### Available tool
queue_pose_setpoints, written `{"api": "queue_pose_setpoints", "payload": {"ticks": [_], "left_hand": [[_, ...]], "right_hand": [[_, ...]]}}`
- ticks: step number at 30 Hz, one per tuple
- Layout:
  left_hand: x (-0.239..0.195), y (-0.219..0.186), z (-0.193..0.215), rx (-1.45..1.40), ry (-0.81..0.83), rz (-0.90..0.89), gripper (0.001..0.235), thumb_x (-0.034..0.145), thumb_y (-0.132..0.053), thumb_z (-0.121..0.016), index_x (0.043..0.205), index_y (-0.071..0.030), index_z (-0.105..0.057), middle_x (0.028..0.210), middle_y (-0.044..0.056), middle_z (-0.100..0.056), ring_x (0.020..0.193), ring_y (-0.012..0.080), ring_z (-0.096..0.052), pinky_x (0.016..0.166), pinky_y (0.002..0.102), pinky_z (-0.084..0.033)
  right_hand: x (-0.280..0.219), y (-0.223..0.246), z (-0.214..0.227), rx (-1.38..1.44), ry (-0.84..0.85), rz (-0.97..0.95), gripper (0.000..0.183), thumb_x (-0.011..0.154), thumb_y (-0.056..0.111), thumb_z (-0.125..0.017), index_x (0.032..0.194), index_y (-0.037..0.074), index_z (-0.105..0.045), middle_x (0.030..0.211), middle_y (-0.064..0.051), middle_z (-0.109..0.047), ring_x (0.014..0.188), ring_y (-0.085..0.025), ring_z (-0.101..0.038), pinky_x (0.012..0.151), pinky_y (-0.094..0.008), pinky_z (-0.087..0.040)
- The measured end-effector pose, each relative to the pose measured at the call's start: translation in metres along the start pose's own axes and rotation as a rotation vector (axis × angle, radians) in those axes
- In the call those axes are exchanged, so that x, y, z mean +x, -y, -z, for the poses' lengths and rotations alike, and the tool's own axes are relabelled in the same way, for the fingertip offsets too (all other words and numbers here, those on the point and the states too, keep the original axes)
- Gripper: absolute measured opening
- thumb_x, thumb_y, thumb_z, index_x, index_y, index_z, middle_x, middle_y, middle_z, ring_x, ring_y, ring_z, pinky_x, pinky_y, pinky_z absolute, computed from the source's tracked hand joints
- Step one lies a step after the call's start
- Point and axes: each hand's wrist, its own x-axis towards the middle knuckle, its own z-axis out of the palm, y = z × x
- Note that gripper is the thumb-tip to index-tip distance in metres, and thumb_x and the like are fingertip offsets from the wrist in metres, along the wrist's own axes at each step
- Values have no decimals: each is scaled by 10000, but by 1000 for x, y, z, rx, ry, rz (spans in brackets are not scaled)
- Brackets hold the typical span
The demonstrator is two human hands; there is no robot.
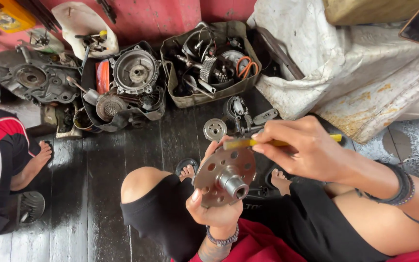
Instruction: Cleaning and inspecting a motorcycle engine component using a brush and a small tool
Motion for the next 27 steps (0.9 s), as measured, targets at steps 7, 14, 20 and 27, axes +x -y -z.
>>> {"api": "queue_pose_setpoints", "payload": {"ticks": [7, 14, 20, 27], "left_hand": [[9, -1, -3, -59, -51, 66, 740, 913, -484, -555, 1446, 28, -525, 1486, 282, -479, 1376, 419, -470, 1138, 586, -397], [21, -6, -6, -57, -91, -51, 716, 903, -480, -539, 1398, 36, -575, 1409, 270, -527, 1357, 407, -477, 1132, 555, -403], [36, -5, -15, -71, -27, -98, 876, 867, -464, -591, 1528, 74, -387, 1542, 246, -403, 1483, 403, -363, 1242, 527, -294], [47, -3, -7, -225, -96, -47, 864, 861, -478, -622, 1517, 27, -375, 1555, 339, -370, 1523, 482, -282, 1243, 527, -270]], "right_hand": [[-6, -2, 6, -38, -1, -129, 139, 975, 216, -662, 991, 80, -685, 642, 15, -586, 446, -113, -464, 467, -271, -370], [-4, -19, 8, 40, 41, -226, 147, 937, 189, -699, 1040, 84, -701, 768, 19, -729, 555, -65, -605, 546, -209, -514], [-9, -34, -3, 125, 108, -335, 181, 949, 214, -665, 1091, 102, -669, 733, 10, -717, 586, -83, -689, 625, -233, -573], [-38, -21, -40, 571, -53, -466, 208, 956, 120, -603, 1127, 3, -590, 605, -56, -606, 421, -130, -582, 423, -225, -538]]}}
